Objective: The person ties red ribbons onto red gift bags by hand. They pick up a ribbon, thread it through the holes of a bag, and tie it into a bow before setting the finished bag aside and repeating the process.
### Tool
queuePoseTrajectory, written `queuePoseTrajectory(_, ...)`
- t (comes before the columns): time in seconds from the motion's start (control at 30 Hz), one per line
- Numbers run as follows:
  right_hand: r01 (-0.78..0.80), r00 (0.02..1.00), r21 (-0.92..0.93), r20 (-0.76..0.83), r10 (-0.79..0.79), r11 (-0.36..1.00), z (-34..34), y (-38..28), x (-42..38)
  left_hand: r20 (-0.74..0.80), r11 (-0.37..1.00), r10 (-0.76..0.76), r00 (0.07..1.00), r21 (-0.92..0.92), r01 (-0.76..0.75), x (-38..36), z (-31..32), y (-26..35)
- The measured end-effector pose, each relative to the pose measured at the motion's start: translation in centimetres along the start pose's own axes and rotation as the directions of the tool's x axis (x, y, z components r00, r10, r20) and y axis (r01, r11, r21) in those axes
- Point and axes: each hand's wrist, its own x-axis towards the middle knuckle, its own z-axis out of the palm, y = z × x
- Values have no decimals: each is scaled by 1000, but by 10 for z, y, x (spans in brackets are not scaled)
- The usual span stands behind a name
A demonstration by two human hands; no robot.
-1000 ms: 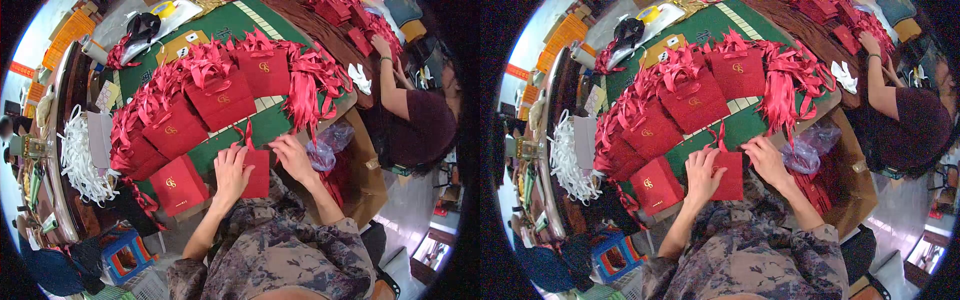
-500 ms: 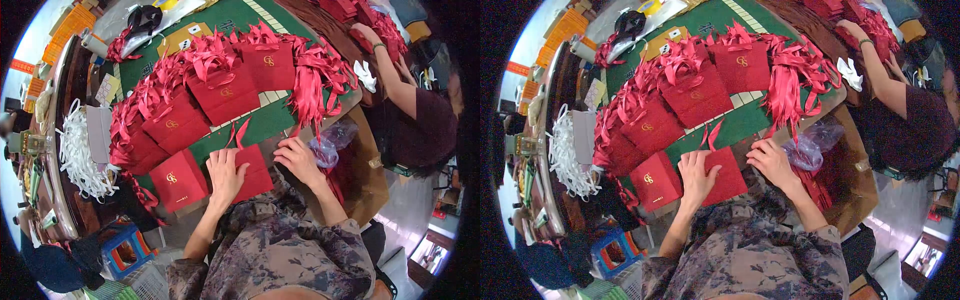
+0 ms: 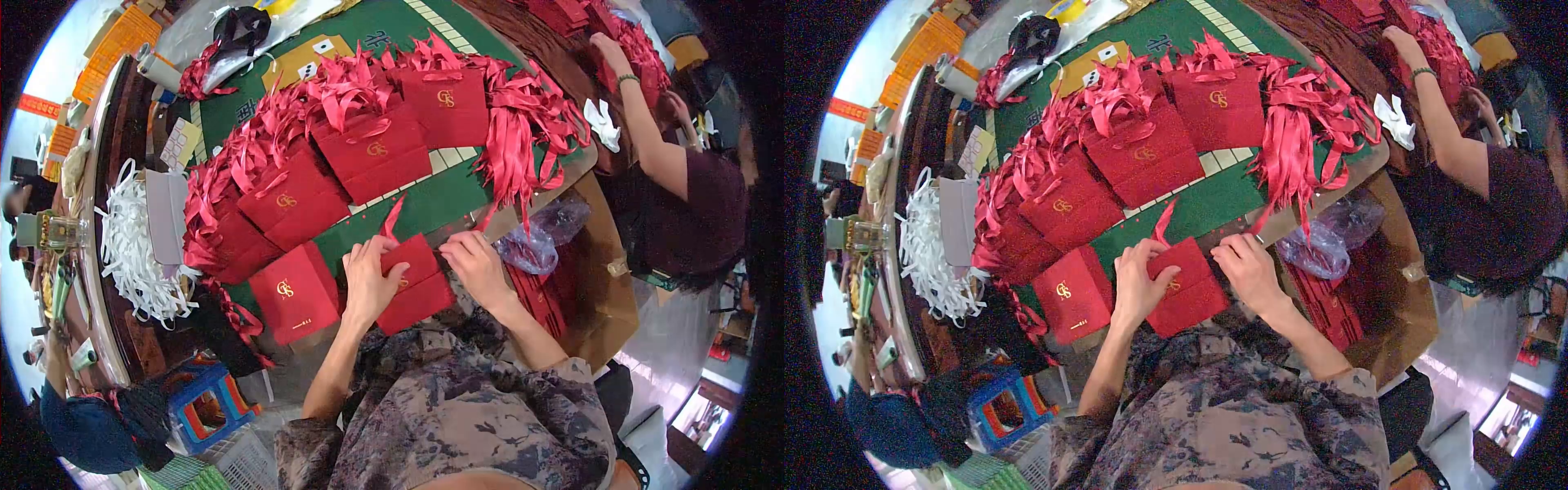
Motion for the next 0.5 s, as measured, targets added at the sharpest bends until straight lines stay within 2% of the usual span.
queuePoseTrajectory(0.07, -16, 1000, -18, 5, 17, 1000, 1, -2, 1, 4, 1000, -1, 1000, -10, 1, 1, 0, 0)
queuePoseTrajectory(0.13, -71, 995, 21, -72, 72, 997, 0, -10, 7, 16, 998, -26, 1000, -55, 27, 1, -1, 0)
queuePoseTrajectory(0.17, -69, 995, 23, -72, 71, 997, 0, -15, 8, 14, 998, -28, 1000, -53, 29, 1, -1, 0)
queuePoseTrajectory(0.23, -132, 990, 165, -28, 138, 977, -1, -26, 9, 7, 998, -30, 1000, -60, 30, 0, -2, 3)
queuePoseTrajectory(0.27, -127, 990, 168, -38, 135, 978, 0, -31, 12, 9, 998, -29, 1000, -60, 29, 0, -2, 5)
queuePoseTrajectory(0.3, -189, 981, 190, 4, 192, 963, 2, -37, 12, 9, 998, -22, 1000, -62, 23, 0, -2, 7)
queuePoseTrajectory(0.4, -193, 978, 222, -32, 205, 956, 13, -42, 11, -11, 999, 5, 1000, -39, -6, -3, -4, 15)
queuePoseTrajectory(0.47, -293, 951, 245, -24, 308, 924, 15, -44, 11, -33, 1000, 26, 999, -14, -26, -6, -7, 21)
queuePoseTrajectory(0.5, -294, 951, 245, -25, 309, 924, 15, -44, 11, -23, 1000, -4, 1000, -21, 3, -7, -8, 25)
